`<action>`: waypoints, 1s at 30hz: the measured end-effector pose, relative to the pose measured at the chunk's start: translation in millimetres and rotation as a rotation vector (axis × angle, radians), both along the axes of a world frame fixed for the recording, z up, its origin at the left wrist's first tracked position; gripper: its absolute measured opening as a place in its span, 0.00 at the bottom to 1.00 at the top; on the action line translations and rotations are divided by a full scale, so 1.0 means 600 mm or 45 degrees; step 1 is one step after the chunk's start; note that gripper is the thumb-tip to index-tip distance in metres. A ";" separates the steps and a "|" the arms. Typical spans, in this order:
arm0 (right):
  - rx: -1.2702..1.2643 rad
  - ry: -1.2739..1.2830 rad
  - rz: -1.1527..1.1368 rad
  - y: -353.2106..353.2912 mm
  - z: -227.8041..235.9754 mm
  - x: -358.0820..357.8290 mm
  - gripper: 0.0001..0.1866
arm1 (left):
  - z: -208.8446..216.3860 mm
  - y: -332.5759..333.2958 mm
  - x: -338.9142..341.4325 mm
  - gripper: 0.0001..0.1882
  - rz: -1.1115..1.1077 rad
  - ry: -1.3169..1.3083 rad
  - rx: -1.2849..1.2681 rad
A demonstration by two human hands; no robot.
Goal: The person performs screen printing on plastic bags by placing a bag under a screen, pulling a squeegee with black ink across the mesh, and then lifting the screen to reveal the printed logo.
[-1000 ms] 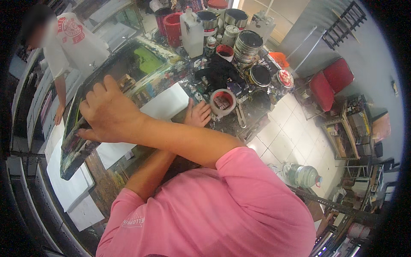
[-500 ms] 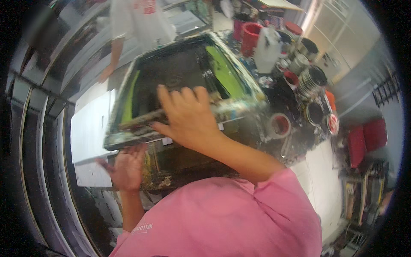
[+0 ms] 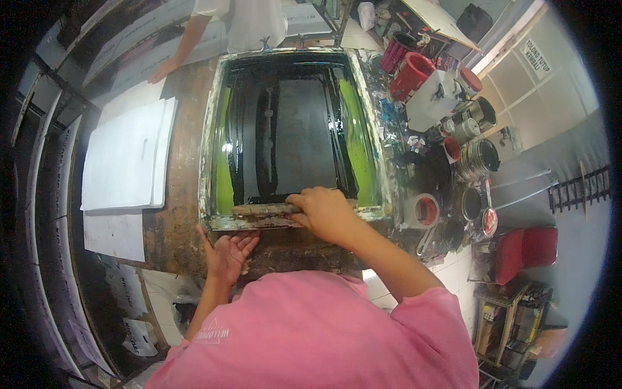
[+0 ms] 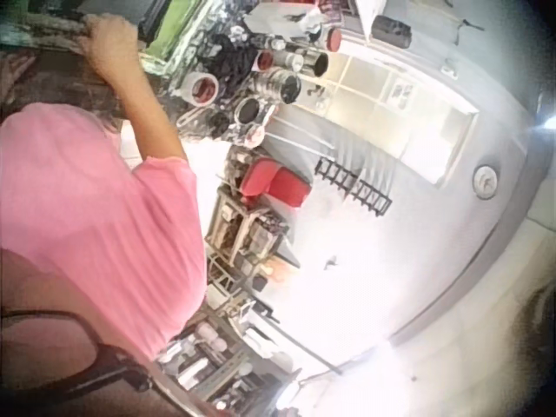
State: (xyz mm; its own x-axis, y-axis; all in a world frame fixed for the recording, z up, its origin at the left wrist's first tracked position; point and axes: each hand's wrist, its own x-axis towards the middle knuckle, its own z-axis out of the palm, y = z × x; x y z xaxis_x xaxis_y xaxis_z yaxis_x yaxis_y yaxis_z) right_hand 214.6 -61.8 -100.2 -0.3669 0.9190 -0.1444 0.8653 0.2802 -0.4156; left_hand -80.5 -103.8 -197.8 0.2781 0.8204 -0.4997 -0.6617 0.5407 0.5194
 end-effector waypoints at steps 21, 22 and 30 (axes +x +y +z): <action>0.705 -0.268 -0.024 0.558 -0.142 0.065 0.22 | -0.052 -0.035 -0.030 0.71 -0.126 0.022 0.208; 0.687 -0.311 -0.033 0.583 -0.132 0.068 0.24 | -0.053 -0.033 -0.032 0.70 -0.113 0.006 0.224; 0.414 -0.292 0.064 0.732 -0.054 0.111 0.32 | -0.072 -0.031 -0.054 0.70 -0.179 -0.405 0.249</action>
